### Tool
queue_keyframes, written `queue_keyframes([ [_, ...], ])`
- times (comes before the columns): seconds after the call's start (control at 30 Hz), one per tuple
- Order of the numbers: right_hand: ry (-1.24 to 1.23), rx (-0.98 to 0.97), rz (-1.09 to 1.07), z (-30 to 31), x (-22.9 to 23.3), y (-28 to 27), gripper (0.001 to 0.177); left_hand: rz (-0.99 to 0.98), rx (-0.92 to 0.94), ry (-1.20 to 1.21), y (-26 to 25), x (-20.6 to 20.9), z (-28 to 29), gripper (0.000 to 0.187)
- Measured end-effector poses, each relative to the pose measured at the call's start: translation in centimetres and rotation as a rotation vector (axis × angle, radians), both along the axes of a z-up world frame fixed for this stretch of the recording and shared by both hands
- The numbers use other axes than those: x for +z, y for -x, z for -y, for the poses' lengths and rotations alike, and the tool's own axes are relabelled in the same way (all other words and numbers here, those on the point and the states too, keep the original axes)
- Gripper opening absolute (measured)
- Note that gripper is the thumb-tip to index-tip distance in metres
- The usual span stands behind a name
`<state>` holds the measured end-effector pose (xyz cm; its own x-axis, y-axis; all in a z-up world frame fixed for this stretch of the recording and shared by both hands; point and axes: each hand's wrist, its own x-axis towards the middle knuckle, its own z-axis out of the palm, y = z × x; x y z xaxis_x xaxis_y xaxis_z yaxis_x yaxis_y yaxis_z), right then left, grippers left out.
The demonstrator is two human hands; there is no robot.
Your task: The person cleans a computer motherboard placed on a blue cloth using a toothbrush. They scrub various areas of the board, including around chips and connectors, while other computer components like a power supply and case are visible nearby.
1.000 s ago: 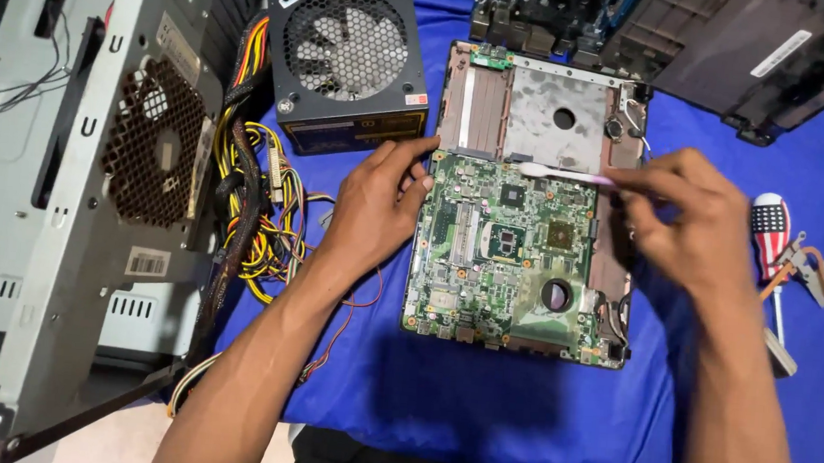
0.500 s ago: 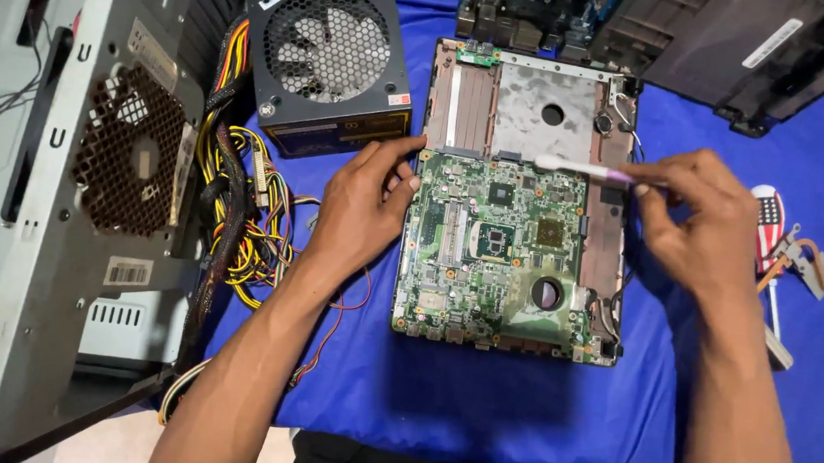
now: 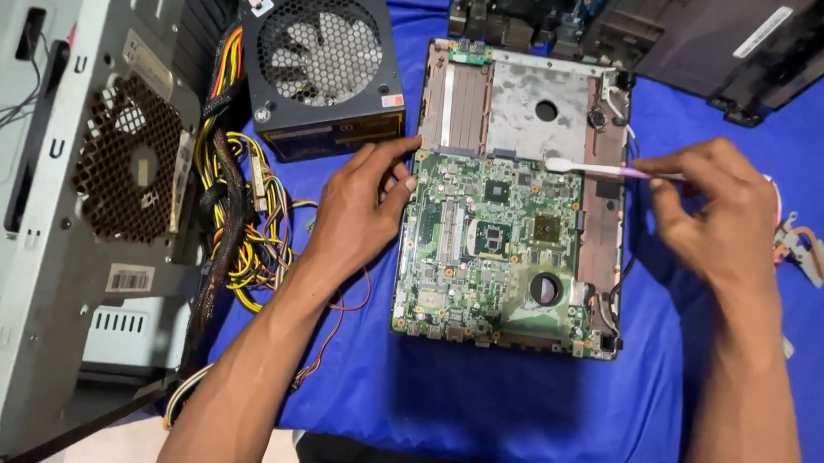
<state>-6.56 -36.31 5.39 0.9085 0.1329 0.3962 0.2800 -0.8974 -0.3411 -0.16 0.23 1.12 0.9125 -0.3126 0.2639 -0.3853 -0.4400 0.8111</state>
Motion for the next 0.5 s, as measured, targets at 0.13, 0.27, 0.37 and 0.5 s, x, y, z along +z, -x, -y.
queue_keyframes([
  [0.13,-0.095,0.039,-0.042,0.1,-0.2,-0.1,0.028,-0.014,0.004,-0.01,0.1,0.2,0.0,0.042],
  [0.27,-0.049,0.005,-0.133,1.5,-0.2,0.0,0.031,-0.02,-0.003,-0.018,0.1,0.2,0.0,0.042],
  [0.37,-0.055,-0.039,-0.151,2.7,-0.9,0.5,0.03,-0.019,-0.001,-0.023,0.3,0.1,0.1,0.042],
  [0.5,-0.04,-0.078,-0.092,3.1,-0.8,0.2,0.032,-0.039,0.006,-0.032,0.0,0.2,0.0,0.043],
])
